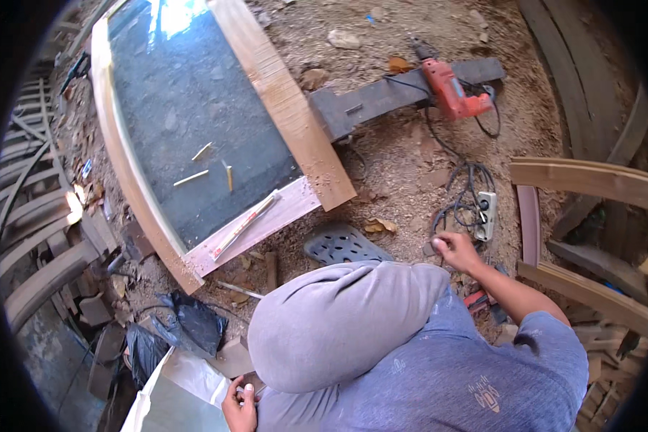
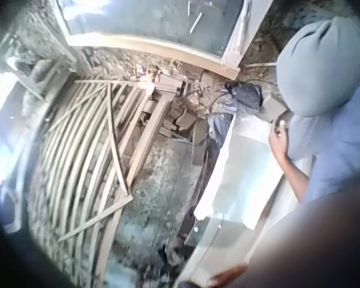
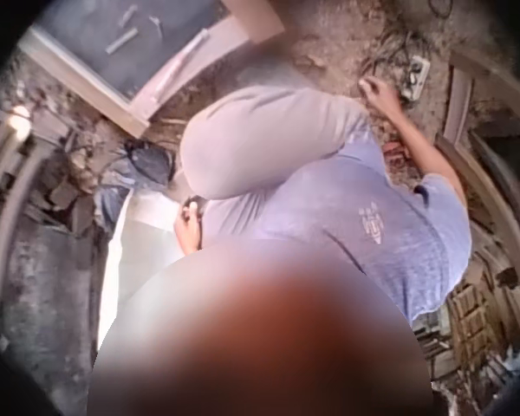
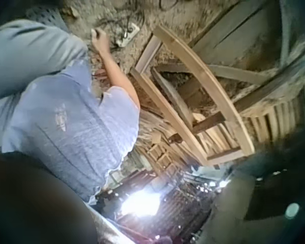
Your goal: Measure and assemble a wooden window frame using a hammer, circular saw, and chisel.
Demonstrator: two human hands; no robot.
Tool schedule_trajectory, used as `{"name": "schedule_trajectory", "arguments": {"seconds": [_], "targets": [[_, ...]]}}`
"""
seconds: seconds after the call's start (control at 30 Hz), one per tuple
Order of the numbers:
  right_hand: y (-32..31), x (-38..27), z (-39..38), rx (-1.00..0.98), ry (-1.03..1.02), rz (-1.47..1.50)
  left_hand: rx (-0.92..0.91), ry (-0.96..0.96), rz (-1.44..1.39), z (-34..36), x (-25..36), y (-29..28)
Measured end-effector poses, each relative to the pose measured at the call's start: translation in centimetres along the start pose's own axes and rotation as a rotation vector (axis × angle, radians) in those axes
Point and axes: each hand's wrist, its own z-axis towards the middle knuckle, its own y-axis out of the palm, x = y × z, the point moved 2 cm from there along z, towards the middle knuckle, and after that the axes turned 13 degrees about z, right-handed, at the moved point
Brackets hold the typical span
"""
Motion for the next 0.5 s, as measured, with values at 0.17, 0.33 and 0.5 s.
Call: {"name": "schedule_trajectory", "arguments": {"seconds": [0.17,0.33,0.5], "targets": [[-0.5,4.0,0.4,0.034,0.054,-0.012,0.246,0.084,0.079,-0.3,3.2,-0.4],[1.2,1.8,3.0,-0.079,-0.007,0.034,0.346,0.059,0.08,-1.7,3.1,-0.4],[1.8,0.4,4.7,-0.126,0.007,0.1,0.434,-0.038,0.101,-3.3,3.3,-0.4]]}}
